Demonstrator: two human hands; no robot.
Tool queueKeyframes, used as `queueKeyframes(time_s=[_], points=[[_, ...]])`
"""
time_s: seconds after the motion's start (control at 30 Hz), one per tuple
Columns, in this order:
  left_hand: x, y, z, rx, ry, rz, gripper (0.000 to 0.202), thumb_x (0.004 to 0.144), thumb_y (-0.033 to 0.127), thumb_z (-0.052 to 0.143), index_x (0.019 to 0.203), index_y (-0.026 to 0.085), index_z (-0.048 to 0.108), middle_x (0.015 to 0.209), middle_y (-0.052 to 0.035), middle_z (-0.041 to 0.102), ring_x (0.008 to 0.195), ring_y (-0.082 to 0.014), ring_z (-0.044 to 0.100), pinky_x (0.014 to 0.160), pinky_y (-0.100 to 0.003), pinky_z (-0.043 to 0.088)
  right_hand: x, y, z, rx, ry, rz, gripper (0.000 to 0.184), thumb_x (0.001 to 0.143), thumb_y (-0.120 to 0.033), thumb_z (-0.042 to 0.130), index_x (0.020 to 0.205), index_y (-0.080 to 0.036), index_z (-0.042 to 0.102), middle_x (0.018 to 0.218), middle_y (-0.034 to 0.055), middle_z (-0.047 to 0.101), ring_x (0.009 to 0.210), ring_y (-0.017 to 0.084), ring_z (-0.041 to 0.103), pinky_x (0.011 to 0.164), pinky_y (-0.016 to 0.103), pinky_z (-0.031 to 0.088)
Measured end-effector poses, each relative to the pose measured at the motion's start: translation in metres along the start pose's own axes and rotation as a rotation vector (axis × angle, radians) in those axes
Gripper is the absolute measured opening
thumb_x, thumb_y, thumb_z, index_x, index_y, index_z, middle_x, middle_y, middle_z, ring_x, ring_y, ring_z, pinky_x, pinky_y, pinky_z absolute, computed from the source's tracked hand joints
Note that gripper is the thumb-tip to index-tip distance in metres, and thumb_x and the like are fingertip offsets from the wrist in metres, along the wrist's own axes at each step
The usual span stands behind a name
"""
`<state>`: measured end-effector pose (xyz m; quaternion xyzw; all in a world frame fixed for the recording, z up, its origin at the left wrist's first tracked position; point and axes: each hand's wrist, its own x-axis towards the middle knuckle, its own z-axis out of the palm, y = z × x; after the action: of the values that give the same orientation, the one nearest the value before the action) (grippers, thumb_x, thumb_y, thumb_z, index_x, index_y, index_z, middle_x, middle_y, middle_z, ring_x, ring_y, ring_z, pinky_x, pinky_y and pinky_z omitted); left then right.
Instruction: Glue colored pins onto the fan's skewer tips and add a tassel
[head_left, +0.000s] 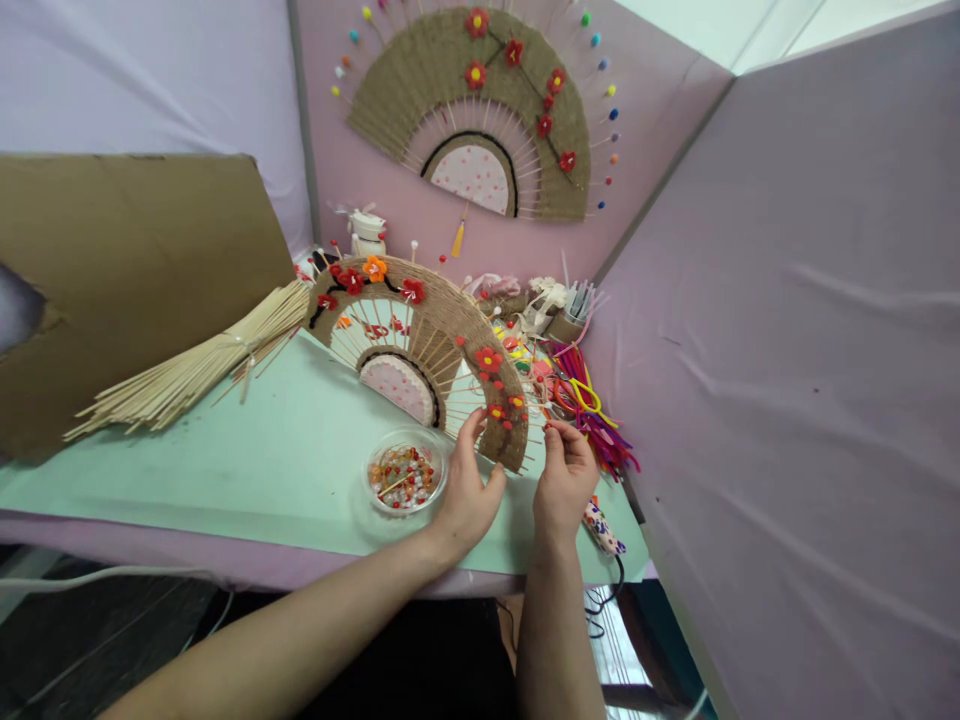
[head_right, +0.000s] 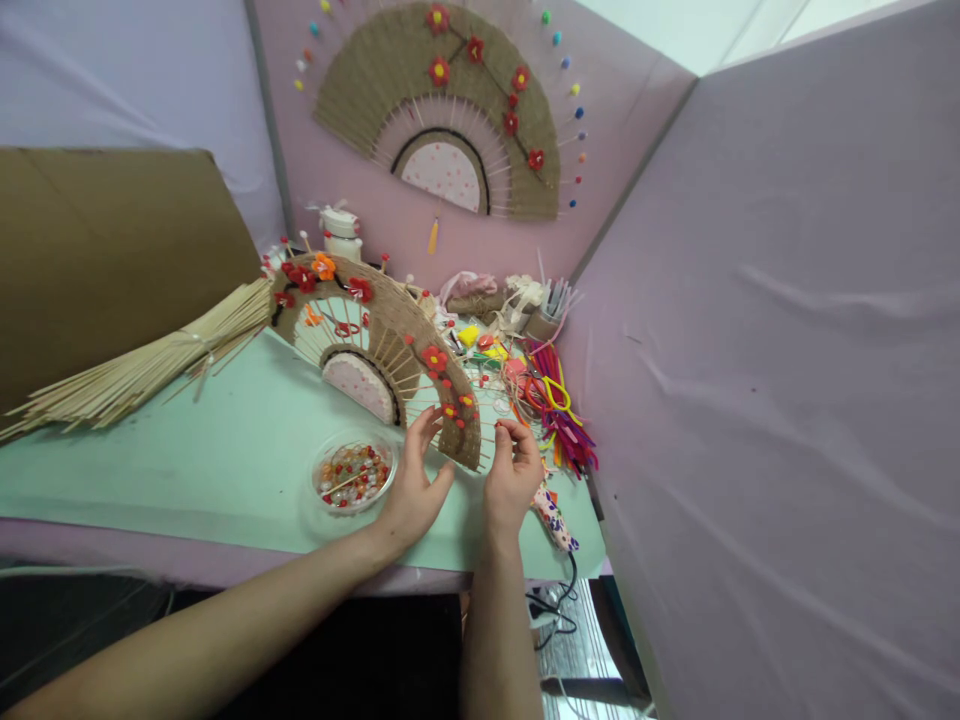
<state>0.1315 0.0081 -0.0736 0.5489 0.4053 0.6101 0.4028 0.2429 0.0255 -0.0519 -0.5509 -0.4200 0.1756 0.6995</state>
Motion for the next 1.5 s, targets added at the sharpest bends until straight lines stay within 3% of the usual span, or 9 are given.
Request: queueKeyframes(time_s=[0.5, 1.07, 1.5], points=[[-0.001, 0.001, -0.001, 0.005, -0.007, -0.008, 0.072, 0.076, 0.006, 0.051, 0.142, 0.023, 0.029, 0.145, -0.0110, 0.041, 0.136, -0.0230, 0.038, 0.115, -0.045, 0.029, -0.008, -0.002, 0.004, 0.001, 0.050, -0.023, 0.028, 0.083, -0.039, 0.060, 0.098, -0.016, 0.065, 0.095, 0.0069, 0.068, 0.087, 0.017, 0.062, 0.082, 0.034, 0.049], [-0.003, -0.007, -0.002, 0.035, -0.016, 0.043, 0.076, 0.074, 0.003, 0.050, 0.144, 0.022, 0.027, 0.148, -0.0118, 0.038, 0.138, -0.0248, 0.035, 0.116, -0.047, 0.027, -0.009, 0.012, 0.014, -0.062, 0.173, -0.111, 0.028, 0.084, -0.044, 0.058, 0.087, -0.016, 0.060, 0.083, 0.0033, 0.062, 0.083, 0.017, 0.059, 0.081, 0.034, 0.048], [-0.003, -0.006, -0.002, 0.098, -0.014, 0.050, 0.075, 0.074, 0.004, 0.050, 0.144, 0.021, 0.027, 0.147, -0.0127, 0.040, 0.137, -0.0246, 0.037, 0.114, -0.046, 0.029, -0.003, 0.020, 0.022, 0.258, 0.230, 0.028, 0.022, 0.071, -0.038, 0.068, 0.079, -0.018, 0.061, 0.075, -0.0010, 0.060, 0.074, 0.014, 0.057, 0.079, 0.033, 0.047]])
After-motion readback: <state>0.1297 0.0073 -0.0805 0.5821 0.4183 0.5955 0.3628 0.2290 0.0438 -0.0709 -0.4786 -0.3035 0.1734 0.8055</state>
